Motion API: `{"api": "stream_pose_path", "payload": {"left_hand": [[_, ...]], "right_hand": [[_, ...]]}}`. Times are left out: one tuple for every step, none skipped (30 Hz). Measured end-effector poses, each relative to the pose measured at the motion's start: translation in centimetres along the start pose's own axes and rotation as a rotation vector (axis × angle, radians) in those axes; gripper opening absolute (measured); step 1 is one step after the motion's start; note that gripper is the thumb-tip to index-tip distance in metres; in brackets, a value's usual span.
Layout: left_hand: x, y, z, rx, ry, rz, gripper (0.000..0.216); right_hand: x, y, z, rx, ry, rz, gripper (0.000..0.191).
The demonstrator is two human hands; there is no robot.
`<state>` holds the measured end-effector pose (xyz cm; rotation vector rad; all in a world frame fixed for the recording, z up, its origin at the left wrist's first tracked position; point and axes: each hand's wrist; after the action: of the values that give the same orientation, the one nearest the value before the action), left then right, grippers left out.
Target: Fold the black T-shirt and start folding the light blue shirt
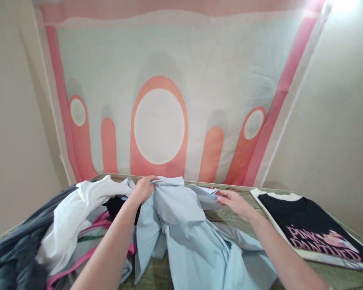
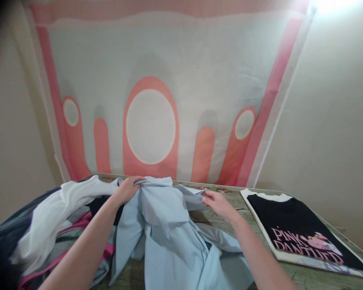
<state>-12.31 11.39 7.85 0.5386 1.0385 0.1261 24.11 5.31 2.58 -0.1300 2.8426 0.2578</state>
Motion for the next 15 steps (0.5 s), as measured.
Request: {"api": "stream_pose_path", "payload": {"left_hand": [[-0.1, 0.1, 0.0, 0.002, -0.011, 0.058, 0.038], [-0.2, 0.1, 0.0, 0.000, -0.017, 0.113, 0.037], [-0.3, 0.2, 0.0, -0.005, -0.018, 0.165, 0.037], [-0.4, 0.2, 0.0, -0.007, -0.012, 0.209, 0.037], [-0.4, 0.2, 0.0, -0.007, -0.002, 0.244, 0.037], [-0.3, 0.2, -0.2, -0.001, 0.012, 0.267, 0.037], [-0.2, 0.2, -0.3, 0.011, 0.028, 0.274, 0.038], [0.1, 0.1, -0.5, 0.027, 0.048, 0.264, 0.038], [0.4, 0.1, -0.6, 0.039, 0.076, 0.238, 0.039], [0.7, 0.0, -0.7, 0.043, 0.114, 0.199, 0.039], [1.1, -0.2, -0.7, 0.037, 0.160, 0.148, 0.041], [1.5, -0.3, -0.5, 0.019, 0.210, 0.093, 0.046], [1.8, -0.5, -0.2, -0.005, 0.258, 0.035, 0.052], [2.2, -0.8, 0.2, -0.025, 0.295, -0.026, 0.057], [2.5, -1.1, 0.8, -0.029, 0.313, -0.094, 0.060]], "right_hand": [[-1.3, 0.2, -0.1, 0.021, 0.086, 0.067, 0.032], [-2.6, 0.3, -0.1, 0.043, 0.175, 0.159, 0.031], [-3.9, 0.4, -0.1, 0.060, 0.267, 0.251, 0.031], [-5.2, 0.5, -0.1, 0.063, 0.356, 0.336, 0.032], [-6.5, 0.5, 0.0, 0.049, 0.435, 0.413, 0.034], [-7.7, 0.5, 0.2, 0.025, 0.498, 0.490, 0.035], [-8.9, 0.5, 0.5, -0.003, 0.540, 0.564, 0.036], [-9.9, 0.5, 0.8, -0.031, 0.561, 0.635, 0.037], [-10.7, 0.5, 1.3, -0.054, 0.556, 0.704, 0.039], [-11.4, 0.5, 1.8, -0.063, 0.521, 0.766, 0.042], [-11.9, 0.5, 2.4, -0.052, 0.456, 0.819, 0.046], [-12.2, 0.4, 2.9, -0.017, 0.362, 0.862, 0.052], [-12.3, 0.4, 3.4, 0.038, 0.246, 0.893, 0.058], [-12.3, 0.4, 3.8, 0.103, 0.122, 0.894, 0.063], [-12.0, 0.3, 4.0, 0.163, 0.004, 0.865, 0.065]]}}
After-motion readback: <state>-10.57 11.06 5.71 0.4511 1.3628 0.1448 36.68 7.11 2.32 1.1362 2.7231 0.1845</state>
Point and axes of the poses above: each hand's wrist, its own y-axis towards the middle knuckle, its own x-axis out of the palm, z = x × y, and after that the axes turned 5 degrees about z, right-handed
